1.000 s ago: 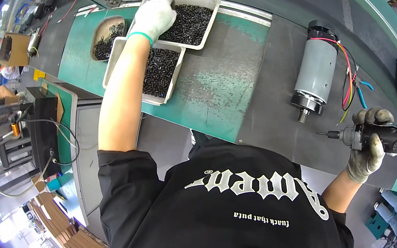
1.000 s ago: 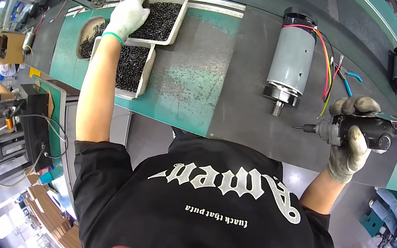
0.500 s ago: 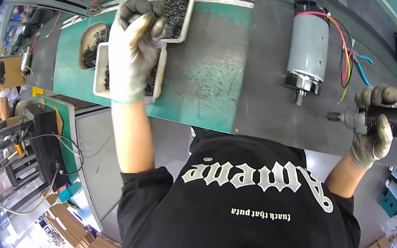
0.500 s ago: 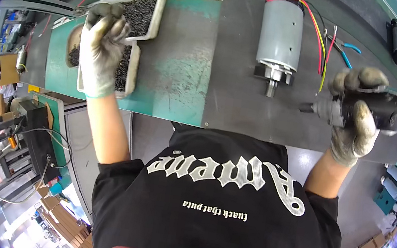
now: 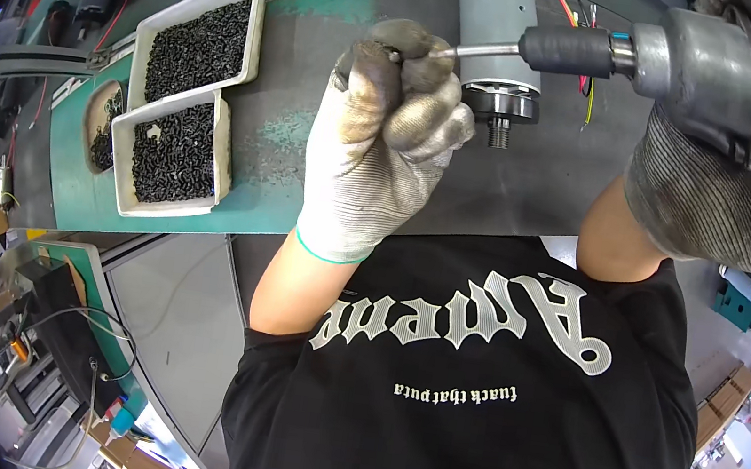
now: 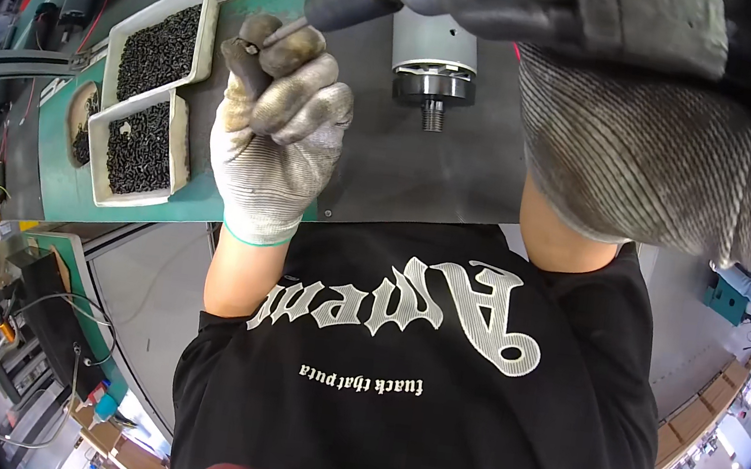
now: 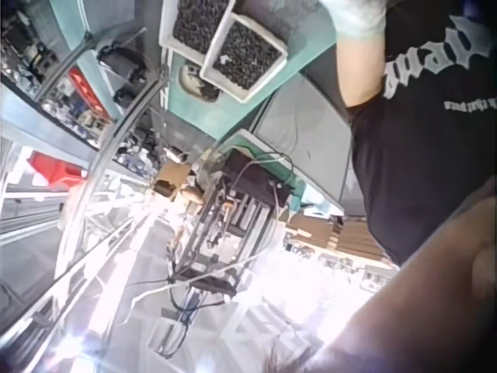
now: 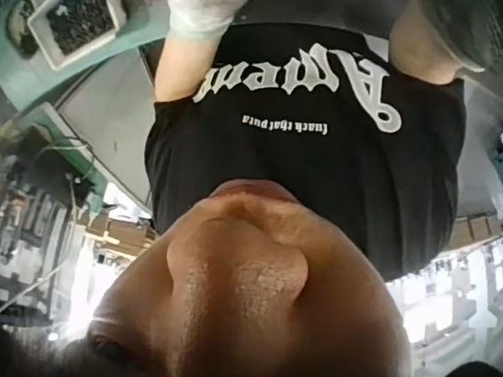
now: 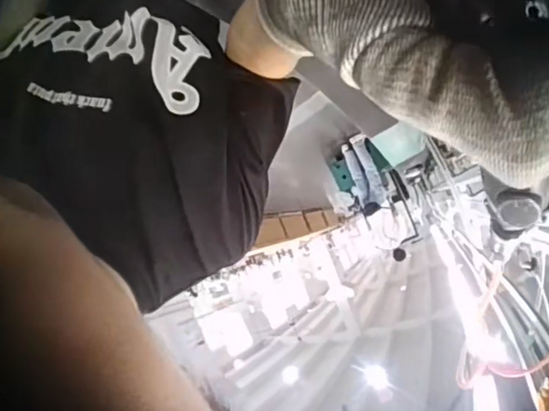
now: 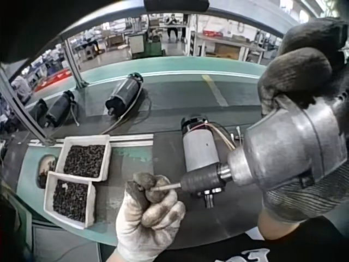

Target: The worker is assembling small electric motors by attaching components and using a power screwdriver and pliers.

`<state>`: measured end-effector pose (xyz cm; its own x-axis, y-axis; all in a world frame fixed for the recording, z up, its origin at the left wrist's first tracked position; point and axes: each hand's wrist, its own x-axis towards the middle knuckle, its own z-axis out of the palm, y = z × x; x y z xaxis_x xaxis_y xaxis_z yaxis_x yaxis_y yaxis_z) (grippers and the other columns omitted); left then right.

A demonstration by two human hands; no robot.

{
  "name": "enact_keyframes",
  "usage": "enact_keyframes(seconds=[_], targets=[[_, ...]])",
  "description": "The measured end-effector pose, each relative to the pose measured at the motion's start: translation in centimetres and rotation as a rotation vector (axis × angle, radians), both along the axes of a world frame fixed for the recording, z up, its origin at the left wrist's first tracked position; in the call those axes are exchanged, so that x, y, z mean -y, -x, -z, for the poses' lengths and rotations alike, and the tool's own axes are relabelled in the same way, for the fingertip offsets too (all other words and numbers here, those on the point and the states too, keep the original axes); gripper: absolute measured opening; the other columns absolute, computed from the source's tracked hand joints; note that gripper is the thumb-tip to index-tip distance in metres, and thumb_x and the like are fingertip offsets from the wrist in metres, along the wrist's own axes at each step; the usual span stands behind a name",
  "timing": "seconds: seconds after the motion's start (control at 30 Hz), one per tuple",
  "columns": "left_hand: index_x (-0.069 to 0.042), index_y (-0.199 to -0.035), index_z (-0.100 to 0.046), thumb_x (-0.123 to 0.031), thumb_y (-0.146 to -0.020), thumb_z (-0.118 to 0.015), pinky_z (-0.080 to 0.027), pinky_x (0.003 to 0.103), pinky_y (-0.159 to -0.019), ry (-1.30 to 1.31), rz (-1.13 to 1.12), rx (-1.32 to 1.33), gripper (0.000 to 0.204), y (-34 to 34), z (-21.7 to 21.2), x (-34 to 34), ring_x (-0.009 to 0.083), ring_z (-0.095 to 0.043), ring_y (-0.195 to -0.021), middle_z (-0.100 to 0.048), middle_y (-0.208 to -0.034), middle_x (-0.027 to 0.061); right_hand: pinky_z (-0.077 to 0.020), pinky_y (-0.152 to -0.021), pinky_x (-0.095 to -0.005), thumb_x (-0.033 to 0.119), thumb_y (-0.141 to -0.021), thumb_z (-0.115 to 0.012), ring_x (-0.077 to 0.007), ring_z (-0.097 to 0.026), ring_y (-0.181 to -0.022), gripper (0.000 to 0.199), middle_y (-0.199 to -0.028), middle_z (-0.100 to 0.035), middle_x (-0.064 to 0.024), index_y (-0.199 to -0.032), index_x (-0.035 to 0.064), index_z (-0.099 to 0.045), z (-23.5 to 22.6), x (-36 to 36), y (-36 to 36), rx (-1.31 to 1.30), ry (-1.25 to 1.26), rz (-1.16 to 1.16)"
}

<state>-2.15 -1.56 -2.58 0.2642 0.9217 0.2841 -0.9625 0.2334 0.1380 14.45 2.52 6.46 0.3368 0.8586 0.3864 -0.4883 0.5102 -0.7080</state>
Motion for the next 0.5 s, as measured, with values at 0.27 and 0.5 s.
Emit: enact_keyframes(seconds=[0.27,0.5], targets=[[0.001,-0.106,-0.061,-0.027,-0.094,-0.061,-0.034,0.022,-0.051,0.118,-0.226,-0.344,0.031,-0.7,0.0,0.8,0.0065,-0.039,-0.053,-0.055,-0.077,0.004,-0.0393,-0.077,-0.0321,0.008,-0.077,-0.057,-0.017,-0.043,-0.093,0.029,-0.092,-0.045,-0.0061,-0.104,0.002,-0.049,0.6,1.1,2.3,-0.22,-0.032,-0.31],[0.004,-0.097,-0.061,-0.016,-0.096,-0.056,-0.031,0.018,-0.046,0.265,-0.34,-0.946,0.021,-1.8,-0.3,2.3,0.0035,-0.042,-0.053,-0.057,-0.072,0.0029,-0.0375,-0.075,-0.0282,0.005,-0.075,-0.06,-0.0148,-0.041,-0.088,0.029,-0.09,-0.043,-0.0031,-0.102,0.0036,-0.048,1.1,1.5,-0.5,-0.417,-0.067,-0.588]])
